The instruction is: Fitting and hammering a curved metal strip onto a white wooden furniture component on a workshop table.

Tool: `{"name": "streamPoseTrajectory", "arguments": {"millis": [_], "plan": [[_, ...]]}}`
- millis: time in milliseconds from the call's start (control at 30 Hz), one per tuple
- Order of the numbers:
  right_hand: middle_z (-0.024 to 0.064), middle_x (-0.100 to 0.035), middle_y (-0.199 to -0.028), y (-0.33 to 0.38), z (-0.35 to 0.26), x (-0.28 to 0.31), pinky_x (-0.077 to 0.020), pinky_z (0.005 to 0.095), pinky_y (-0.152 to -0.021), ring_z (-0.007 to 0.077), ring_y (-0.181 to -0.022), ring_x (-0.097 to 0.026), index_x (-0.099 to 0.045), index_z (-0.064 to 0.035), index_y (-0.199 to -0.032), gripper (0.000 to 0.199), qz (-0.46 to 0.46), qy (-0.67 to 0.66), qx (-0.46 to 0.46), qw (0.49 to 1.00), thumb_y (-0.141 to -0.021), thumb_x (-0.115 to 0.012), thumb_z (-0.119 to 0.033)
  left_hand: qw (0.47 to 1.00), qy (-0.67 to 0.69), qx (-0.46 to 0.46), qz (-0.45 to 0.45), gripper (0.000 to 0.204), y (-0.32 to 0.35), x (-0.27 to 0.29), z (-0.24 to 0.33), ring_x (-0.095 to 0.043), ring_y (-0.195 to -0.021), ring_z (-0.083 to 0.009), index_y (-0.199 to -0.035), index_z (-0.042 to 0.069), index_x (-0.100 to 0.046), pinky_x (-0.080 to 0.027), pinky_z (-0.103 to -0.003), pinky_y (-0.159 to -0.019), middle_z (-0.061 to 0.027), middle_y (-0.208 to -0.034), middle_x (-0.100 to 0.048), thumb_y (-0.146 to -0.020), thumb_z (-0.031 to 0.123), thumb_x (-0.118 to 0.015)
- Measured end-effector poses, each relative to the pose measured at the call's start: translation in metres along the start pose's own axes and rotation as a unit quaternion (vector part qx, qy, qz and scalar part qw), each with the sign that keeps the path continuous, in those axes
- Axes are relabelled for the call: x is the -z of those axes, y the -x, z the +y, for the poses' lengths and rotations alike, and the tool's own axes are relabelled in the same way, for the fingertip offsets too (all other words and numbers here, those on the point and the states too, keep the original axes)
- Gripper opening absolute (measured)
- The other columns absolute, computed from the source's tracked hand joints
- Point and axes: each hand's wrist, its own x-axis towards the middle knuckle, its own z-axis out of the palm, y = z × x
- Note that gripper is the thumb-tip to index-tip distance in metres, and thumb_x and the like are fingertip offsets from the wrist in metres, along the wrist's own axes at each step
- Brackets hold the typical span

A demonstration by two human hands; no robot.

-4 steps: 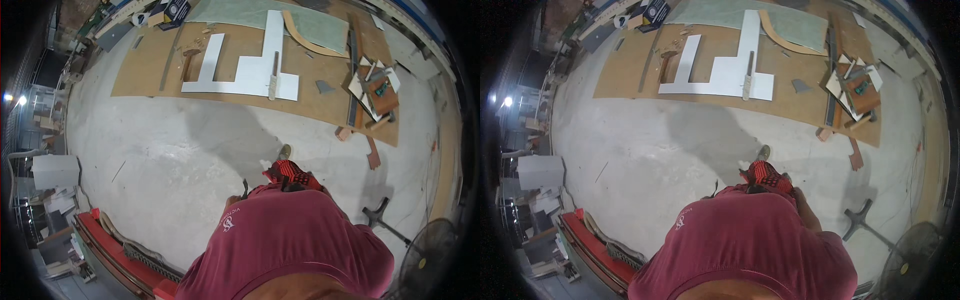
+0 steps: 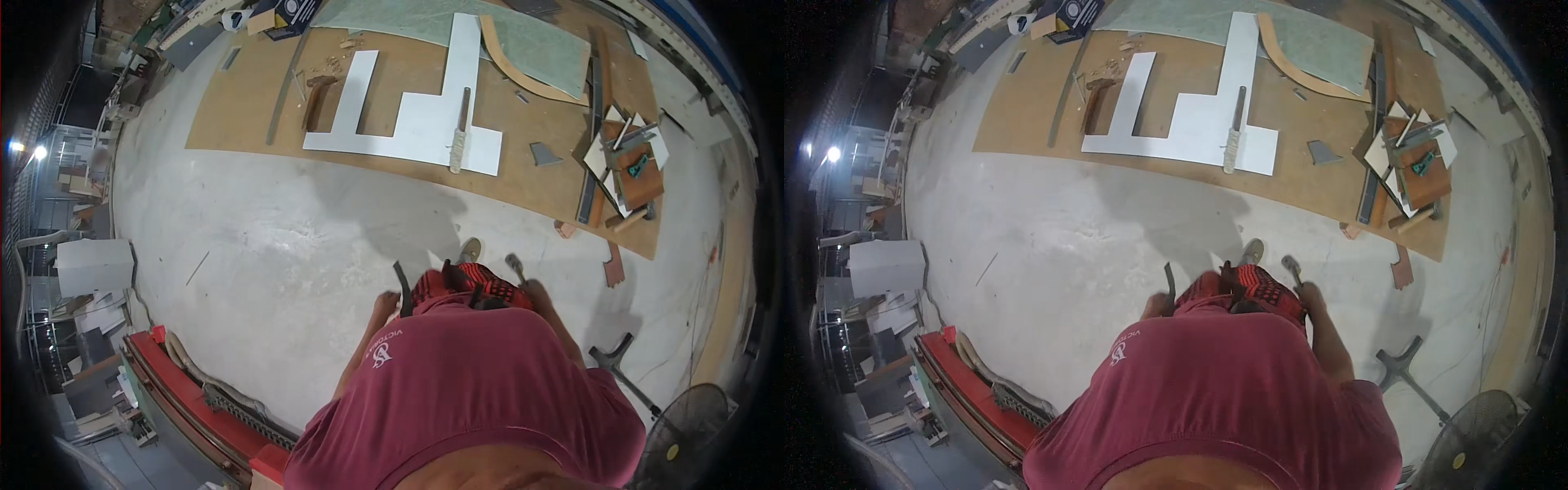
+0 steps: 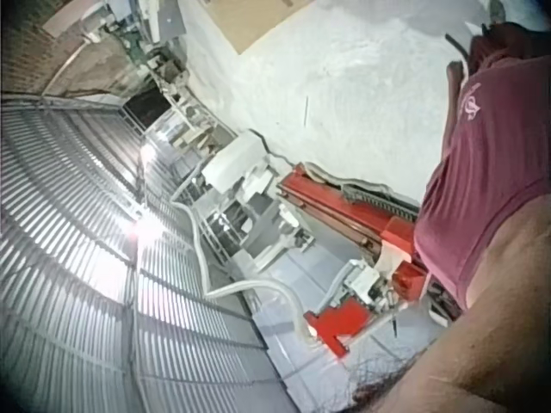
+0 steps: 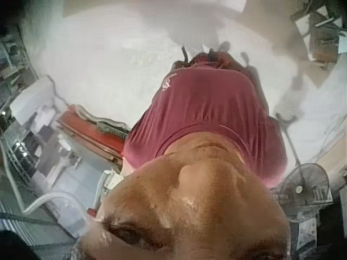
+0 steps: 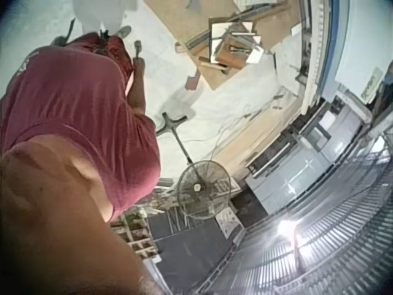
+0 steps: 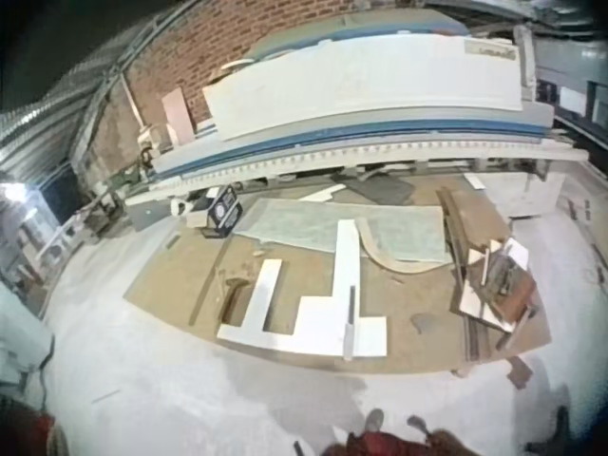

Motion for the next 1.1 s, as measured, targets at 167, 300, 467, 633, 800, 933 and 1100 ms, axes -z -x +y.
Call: {"name": "streamPoseTrajectory", "arguments": {"millis": [167, 300, 467, 633, 800, 933, 1100], "plan": [[0.0029, -0.045, -0.055, 0.003, -0.081, 0.083, -0.0340, 0.0286, -0.036, 0.0105, -0.040, -0.044, -0.046, -0.0044, -0.071, 0.030, 0.055, -0.178, 0.032, 0.982, -0.081, -0.058, -0.030, 0.965, 0.219, 0.109, 0.094, 0.033, -0.160, 0.112, 0.051, -0.056, -0.091, -0.0399, -0.088, 0.002, -0.062, -0.045, -0.046, -0.076, -0.0221, -0.093, -0.061, -0.084, 0.030, -0.047], [0.0044, -0.049, -0.057, 0.003, -0.118, 0.114, -0.0412, 0.0300, -0.041, 0.0138, -0.045, -0.050, -0.050, -0.0036, -0.082, 0.028, 0.055, -0.218, 0.015, 0.974, -0.081, -0.058, -0.030, 0.975, 0.161, -0.047, 0.145, 0.037, -0.273, 0.167, 0.099, -0.056, -0.090, -0.0399, -0.093, 0.001, -0.058, -0.047, -0.044, -0.076, -0.0233, -0.090, -0.058, -0.084, 0.036, -0.053], [0.0102, -0.057, -0.065, 0.009, -0.151, 0.108, -0.0432, 0.0313, -0.047, 0.0176, -0.055, -0.055, -0.057, -0.0001, -0.095, 0.034, 0.063, -0.210, -0.074, 0.973, -0.084, -0.054, -0.032, 0.971, 0.185, 0.122, 0.091, 0.059, -0.364, 0.186, 0.146, -0.056, -0.094, -0.0392, -0.108, 0.001, -0.047, -0.048, -0.047, -0.078, -0.0193, -0.106, -0.050, -0.078, 0.050, -0.060], [0.0096, -0.058, -0.067, 0.002, -0.132, 0.079, -0.0441, 0.0347, -0.053, 0.0201, -0.057, -0.056, -0.057, -0.0010, -0.095, 0.037, 0.101, -0.154, -0.071, 0.980, -0.083, -0.056, -0.036, 0.981, 0.124, 0.149, 0.029, 0.051, -0.405, 0.190, 0.164, -0.055, -0.101, -0.0315, -0.109, 0.003, -0.044, -0.049, -0.042, -0.080, -0.0162, -0.108, -0.049, -0.079, 0.041, -0.060], [0.0086, -0.057, -0.065, -0.013, -0.153, 0.086, -0.0428, 0.0333, -0.050, 0.0179, -0.054, -0.055, -0.057, -0.0007, -0.094, 0.036, 0.064, -0.227, -0.135, 0.962, -0.083, -0.057, -0.036, 0.988, 0.091, 0.126, 0.003, 0.029, -0.434, 0.178, 0.141, -0.062, -0.086, -0.0293, -0.108, 0.002, -0.044, -0.053, -0.035, -0.073, -0.0152, -0.105, -0.049, -0.082, 0.014, -0.051], [0.0078, -0.056, -0.064, 0.003, -0.182, 0.046, -0.0418, 0.0322, -0.048, 0.0162, -0.052, -0.053, -0.057, -0.0005, -0.094, 0.036, 0.057, -0.347, -0.222, 0.909, -0.083, -0.057, -0.035, 0.990, 0.078, 0.119, 0.003, 0.039, -0.448, 0.200, 0.122, -0.062, -0.086, -0.0299, -0.111, -0.001, -0.043, -0.053, -0.036, -0.072, -0.0181, -0.105, -0.048, -0.079, 0.018, -0.054], [0.0066, -0.055, -0.062, 0.004, -0.284, 0.107, -0.0409, 0.0309, -0.046, 0.0142, -0.050, -0.050, -0.057, 0.0003, -0.095, 0.034, 0.099, -0.316, -0.208, 0.920, -0.083, -0.056, -0.032, 0.979, 0.044, 0.116, 0.165, 0.045, -0.471, 0.245, 0.006, -0.059, -0.089, -0.0370, -0.110, -0.003, -0.043, -0.052, -0.041, -0.077, -0.0226, -0.111, -0.048, -0.074, 0.020, -0.059]]}}
